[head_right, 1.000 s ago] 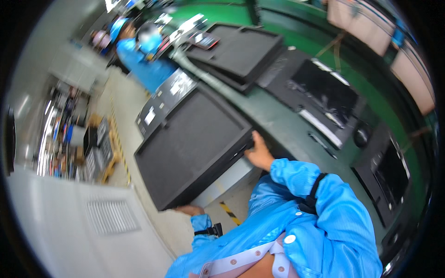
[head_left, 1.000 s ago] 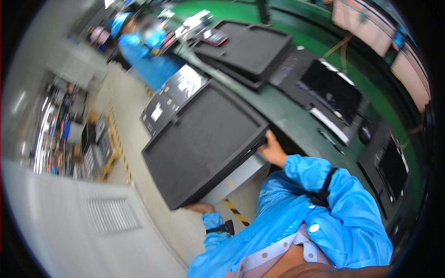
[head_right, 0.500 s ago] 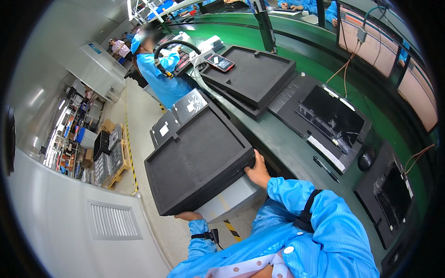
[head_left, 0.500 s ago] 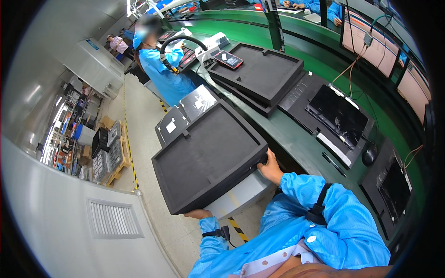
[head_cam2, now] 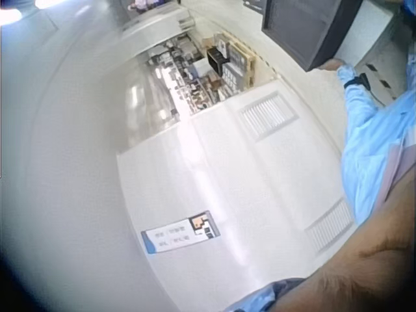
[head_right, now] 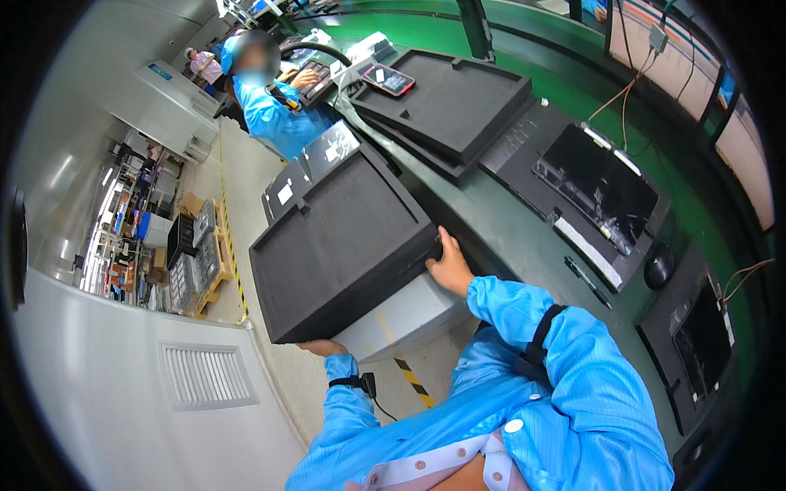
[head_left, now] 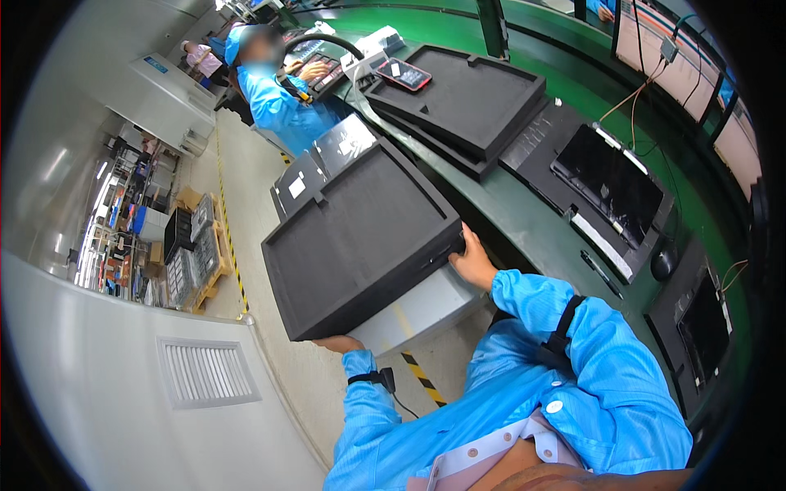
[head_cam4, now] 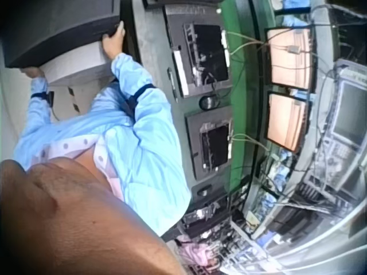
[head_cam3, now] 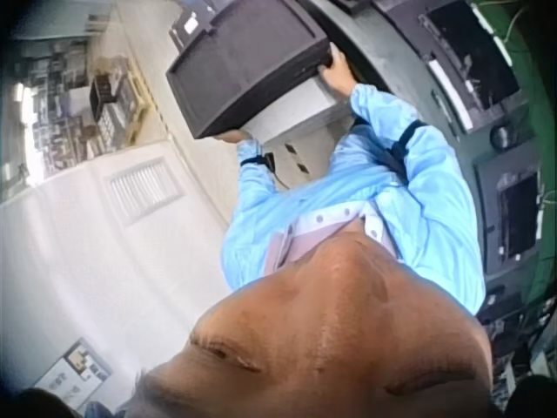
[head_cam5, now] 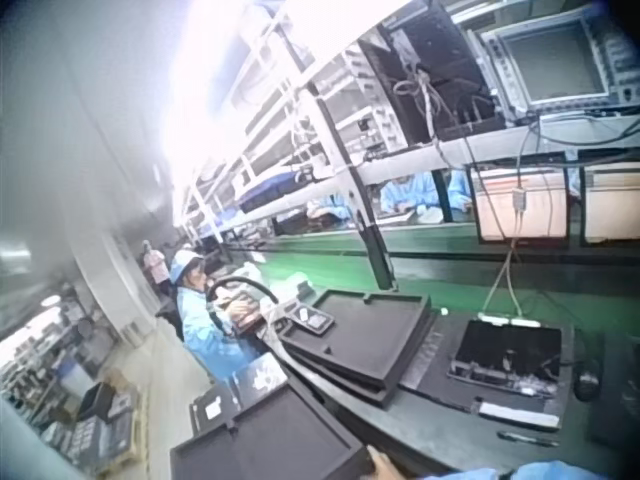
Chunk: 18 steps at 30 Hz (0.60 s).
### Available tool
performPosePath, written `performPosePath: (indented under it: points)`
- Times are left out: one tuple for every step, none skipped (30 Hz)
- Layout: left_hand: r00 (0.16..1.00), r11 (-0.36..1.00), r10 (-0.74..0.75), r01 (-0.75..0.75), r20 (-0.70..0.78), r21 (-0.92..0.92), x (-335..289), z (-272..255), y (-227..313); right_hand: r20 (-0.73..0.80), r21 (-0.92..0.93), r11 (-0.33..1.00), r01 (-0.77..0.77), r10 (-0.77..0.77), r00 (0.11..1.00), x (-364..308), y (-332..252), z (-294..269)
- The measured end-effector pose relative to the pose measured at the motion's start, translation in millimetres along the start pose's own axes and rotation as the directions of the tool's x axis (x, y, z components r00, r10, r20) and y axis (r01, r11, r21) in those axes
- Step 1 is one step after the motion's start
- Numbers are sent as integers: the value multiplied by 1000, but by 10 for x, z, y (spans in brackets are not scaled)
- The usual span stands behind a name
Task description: Testing electronic tablets, connecting cables, checking screens, and marking them with a pen on an assembly line.
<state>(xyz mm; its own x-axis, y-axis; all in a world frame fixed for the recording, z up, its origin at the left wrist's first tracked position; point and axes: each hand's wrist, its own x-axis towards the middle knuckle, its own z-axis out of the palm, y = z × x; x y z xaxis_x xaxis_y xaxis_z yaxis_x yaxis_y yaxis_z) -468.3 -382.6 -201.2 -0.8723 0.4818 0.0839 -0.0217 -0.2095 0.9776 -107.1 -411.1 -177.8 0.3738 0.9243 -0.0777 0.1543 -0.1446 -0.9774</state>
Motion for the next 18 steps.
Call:
performPosePath:
  points:
    - [997,999,20,-22,74,36,52,-47,-83,17,-5,998,-60,60,998,-5,3,-15]
    - [994,998,-22,15,103,68,95,-88,-147,33,-57,997,-46,48,998,-30,4,-3]
    - [977,983,-166,153,131,100,126,-112,-188,-9,-149,987,-66,65,998,-49,9,-14]
    - [981,983,-139,120,137,138,142,-129,-200,3,-104,994,-22,23,1000,-63,9,-11]
    - [983,959,-110,66,147,277,140,-127,-190,-5,-167,970,-175,177,984,-76,17,-16]
    - [980,902,-125,46,157,429,116,-118,-156,-10,-243,908,-341,349,937,-83,30,-23]
    - [982,909,-81,2,171,417,76,-96,-101,-26,-219,917,-334,337,941,-85,45,-28]
    - [989,831,-37,-50,145,554,26,-67,-31,75,-270,904,-332,364,929,-86,70,-41]
    - [995,701,-34,-42,92,712,-28,-40,55,123,-337,877,-342,401,908,-81,97,-53]
    - [991,728,14,-103,136,678,-105,-10,127,97,-358,888,-289,343,934,-93,133,-53]
    - [989,781,-41,-57,142,622,-187,7,197,121,-323,909,-264,317,941,-93,169,-59]
    - [983,825,-92,-14,159,565,-278,-15,262,112,-324,915,-241,290,950,-108,213,-57]
    - [983,820,-100,-6,153,572,-354,-41,317,94,-356,902,-245,296,951,-119,257,-59]
    - [981,780,-51,-78,187,621,-412,-73,364,100,-326,919,-223,268,958,-140,299,-55]
    - [963,722,23,-201,268,662,-457,-108,397,100,-328,916,-231,276,956,-153,340,-63]
    - [972,739,-4,-156,235,656,-487,-160,425,66,-345,903,-256,295,953,-171,373,-69]
    - [948,576,115,-308,298,757,-502,-235,452,93,-326,915,-239,282,955,-185,404,-88]
    - [920,402,151,-391,362,828,-517,-305,460,121,-330,922,-201,253,960,-196,425,-108]
